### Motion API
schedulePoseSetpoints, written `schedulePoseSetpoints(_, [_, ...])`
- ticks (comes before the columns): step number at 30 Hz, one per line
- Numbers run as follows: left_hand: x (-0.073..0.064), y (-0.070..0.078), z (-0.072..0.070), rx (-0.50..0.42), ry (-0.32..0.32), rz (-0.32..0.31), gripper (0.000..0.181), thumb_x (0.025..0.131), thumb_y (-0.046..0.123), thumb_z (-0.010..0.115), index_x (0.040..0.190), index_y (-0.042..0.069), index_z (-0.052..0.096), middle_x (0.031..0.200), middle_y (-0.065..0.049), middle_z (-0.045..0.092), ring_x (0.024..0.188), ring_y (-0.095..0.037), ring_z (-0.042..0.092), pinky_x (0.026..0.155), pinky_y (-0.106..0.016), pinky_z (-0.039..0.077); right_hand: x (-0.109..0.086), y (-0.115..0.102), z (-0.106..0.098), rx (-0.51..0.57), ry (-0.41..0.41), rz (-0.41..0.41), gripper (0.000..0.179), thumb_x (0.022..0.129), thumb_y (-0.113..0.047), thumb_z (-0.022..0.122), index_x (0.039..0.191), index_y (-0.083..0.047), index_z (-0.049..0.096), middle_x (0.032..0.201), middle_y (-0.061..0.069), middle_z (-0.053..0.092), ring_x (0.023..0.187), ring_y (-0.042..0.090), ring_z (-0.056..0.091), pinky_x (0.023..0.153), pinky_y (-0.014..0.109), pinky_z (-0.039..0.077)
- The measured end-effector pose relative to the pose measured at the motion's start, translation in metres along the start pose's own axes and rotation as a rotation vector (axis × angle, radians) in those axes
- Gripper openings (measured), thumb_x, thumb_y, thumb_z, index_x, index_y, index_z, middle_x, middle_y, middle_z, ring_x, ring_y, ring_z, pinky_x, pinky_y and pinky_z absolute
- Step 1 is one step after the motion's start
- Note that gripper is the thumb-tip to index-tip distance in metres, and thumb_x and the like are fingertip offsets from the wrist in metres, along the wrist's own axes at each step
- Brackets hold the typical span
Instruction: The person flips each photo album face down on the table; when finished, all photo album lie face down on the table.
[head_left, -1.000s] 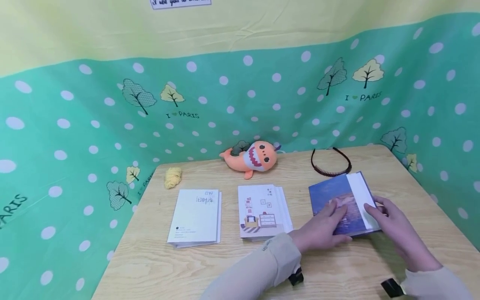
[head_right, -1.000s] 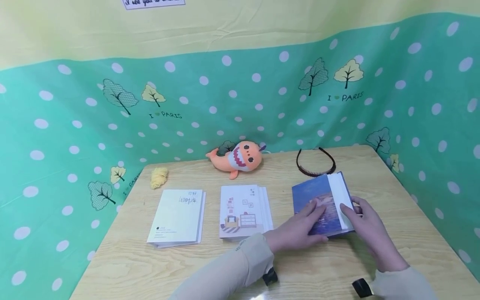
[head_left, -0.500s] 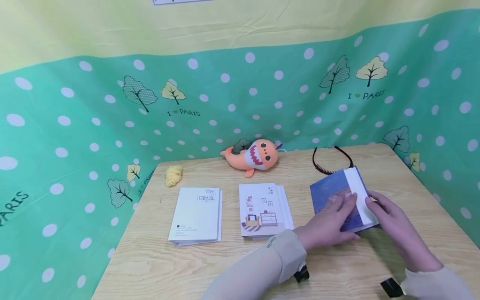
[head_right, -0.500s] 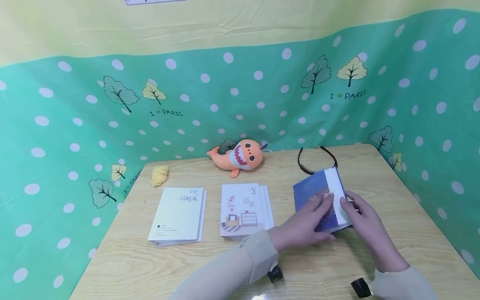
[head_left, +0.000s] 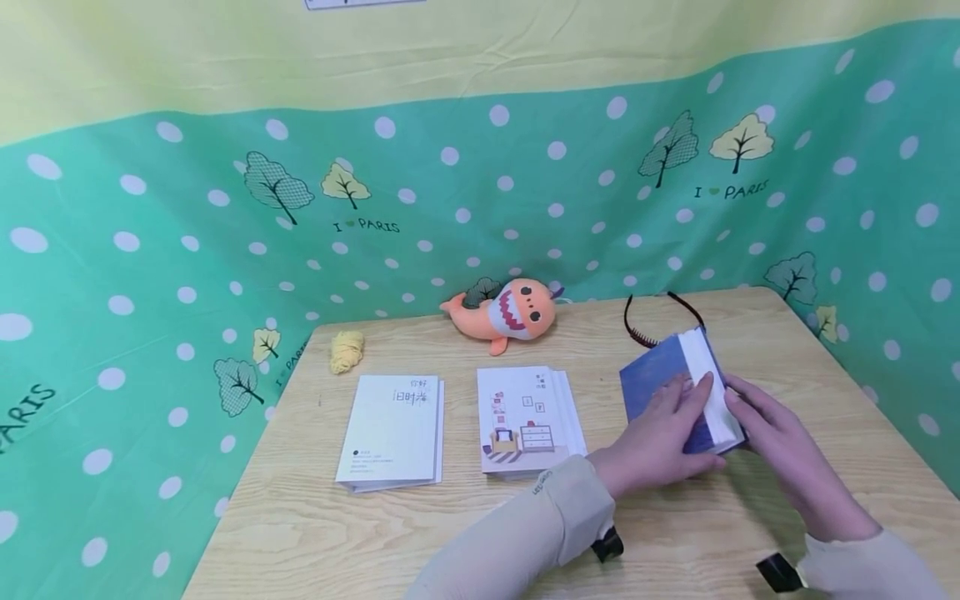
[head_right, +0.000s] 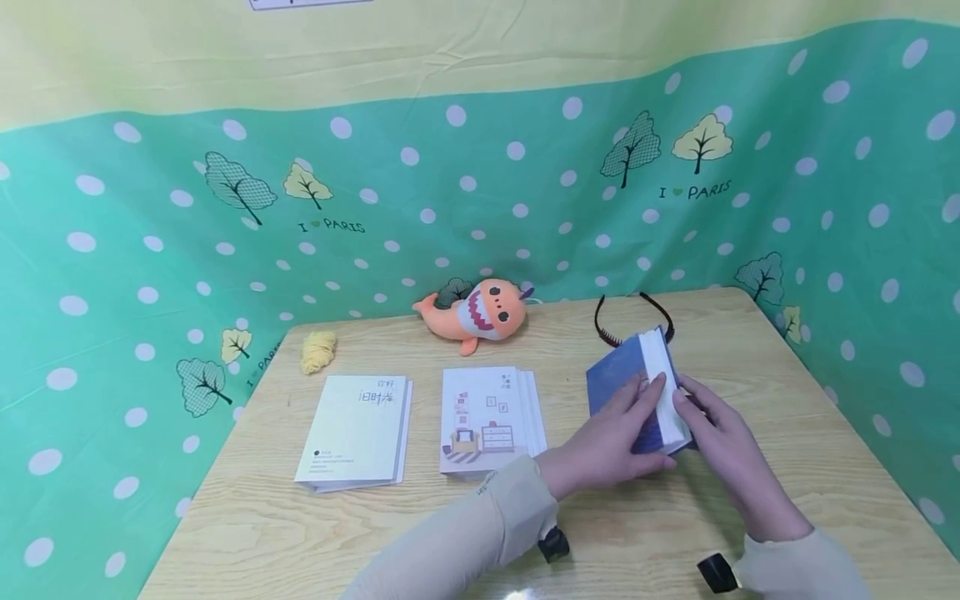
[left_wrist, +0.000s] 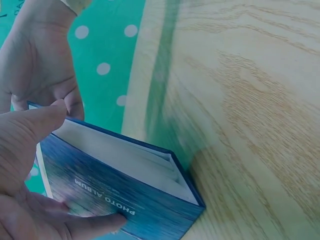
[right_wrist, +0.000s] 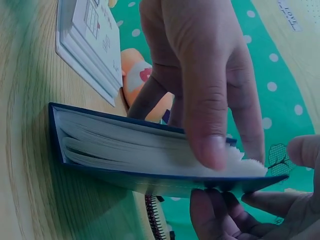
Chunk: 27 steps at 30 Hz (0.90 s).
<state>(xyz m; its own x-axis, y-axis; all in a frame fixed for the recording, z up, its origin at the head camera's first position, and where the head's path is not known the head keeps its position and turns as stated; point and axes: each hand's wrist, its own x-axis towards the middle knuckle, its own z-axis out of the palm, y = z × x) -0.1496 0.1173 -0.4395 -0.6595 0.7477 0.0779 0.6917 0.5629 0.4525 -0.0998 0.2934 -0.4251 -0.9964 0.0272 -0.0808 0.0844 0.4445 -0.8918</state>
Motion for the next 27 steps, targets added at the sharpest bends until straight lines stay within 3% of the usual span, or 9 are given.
schedulePoseSetpoints(4, [-0.0011, -0.0016, -0.0045, -0.018, 0.039, 0.034, 0.095, 0.090, 0.051, 0.062, 0.155, 0.035, -0.006, 0.162, -0.009, 0.009, 0.145, -0.017, 0.017, 0.112, -0.025, 0.028, -0.0005, -0.0032, 0.0008, 0.003, -0.007, -0.026, 0.068, 0.105, -0.045, 0.028, 0.155, -0.001, 0.013, 0.151, 0.035, 0.023, 0.109, 0.002, 0.046, 0.074, 0.013, 0.047])
schedulePoseSetpoints(5, [-0.0017, -0.0022, -0.0053, -0.021, 0.048, 0.042, 0.094, 0.090, 0.051, 0.062, 0.155, 0.035, -0.005, 0.162, -0.010, 0.010, 0.144, -0.016, 0.020, 0.110, -0.024, 0.030, -0.0008, -0.0036, 0.0010, 0.001, -0.007, -0.034, 0.067, 0.105, -0.044, 0.028, 0.155, 0.000, 0.013, 0.151, 0.035, 0.023, 0.109, 0.002, 0.046, 0.075, 0.013, 0.047])
schedulePoseSetpoints(7, [-0.0028, -0.0033, -0.0067, -0.026, 0.063, 0.056, 0.093, 0.091, 0.049, 0.063, 0.155, 0.035, -0.003, 0.161, -0.012, 0.012, 0.142, -0.016, 0.025, 0.108, -0.021, 0.032, -0.0011, -0.0036, 0.0016, -0.003, -0.008, -0.046, 0.066, 0.106, -0.043, 0.027, 0.154, 0.000, 0.013, 0.152, 0.035, 0.022, 0.113, 0.009, 0.049, 0.075, 0.012, 0.047])
schedulePoseSetpoints(11, [-0.0039, -0.0042, -0.0084, -0.037, 0.060, 0.049, 0.090, 0.091, 0.050, 0.062, 0.154, 0.039, -0.002, 0.161, -0.014, 0.012, 0.140, -0.016, 0.029, 0.105, -0.022, 0.036, -0.0015, -0.0014, 0.0034, -0.011, -0.010, -0.076, 0.063, 0.107, -0.041, 0.026, 0.155, -0.002, 0.014, 0.154, 0.032, 0.019, 0.127, 0.043, 0.041, 0.077, 0.010, 0.045])
schedulePoseSetpoints(14, [-0.0040, -0.0040, -0.0087, -0.054, 0.053, 0.030, 0.090, 0.091, 0.051, 0.062, 0.154, 0.042, -0.002, 0.161, -0.017, 0.010, 0.141, -0.019, 0.028, 0.104, -0.025, 0.038, -0.0021, 0.0016, 0.0042, 0.010, -0.005, -0.113, 0.059, 0.107, -0.037, 0.026, 0.154, -0.003, 0.016, 0.156, 0.030, 0.017, 0.130, 0.023, 0.044, 0.079, 0.011, 0.045])
schedulePoseSetpoints(16, [-0.0043, -0.0039, -0.0086, -0.068, 0.050, 0.017, 0.090, 0.090, 0.051, 0.062, 0.153, 0.044, -0.001, 0.161, -0.018, 0.009, 0.142, -0.021, 0.027, 0.104, -0.026, 0.039, -0.0028, 0.0032, 0.0050, 0.019, 0.000, -0.144, 0.057, 0.108, -0.035, 0.026, 0.154, -0.002, 0.018, 0.156, 0.030, 0.017, 0.122, 0.001, 0.044, 0.079, 0.012, 0.046])
schedulePoseSetpoints(18, [-0.0044, -0.0039, -0.0085, -0.085, 0.051, 0.004, 0.090, 0.090, 0.052, 0.063, 0.153, 0.045, -0.001, 0.161, -0.018, 0.007, 0.142, -0.023, 0.027, 0.105, -0.027, 0.039, -0.0034, 0.0040, 0.0059, 0.032, 0.002, -0.172, 0.056, 0.108, -0.032, 0.025, 0.154, -0.001, 0.019, 0.155, 0.029, 0.020, 0.111, -0.011, 0.042, 0.080, 0.013, 0.047])
schedulePoseSetpoints(27, [-0.0065, -0.0066, -0.0093, -0.132, 0.094, 0.008, 0.088, 0.088, 0.049, 0.067, 0.155, 0.042, 0.010, 0.160, -0.020, 0.008, 0.141, -0.025, 0.029, 0.104, -0.027, 0.039, -0.0038, 0.0050, 0.0064, 0.043, -0.017, -0.196, 0.054, 0.108, -0.032, 0.022, 0.154, -0.002, 0.021, 0.151, 0.024, 0.033, 0.105, -0.009, 0.051, 0.080, 0.018, 0.049])
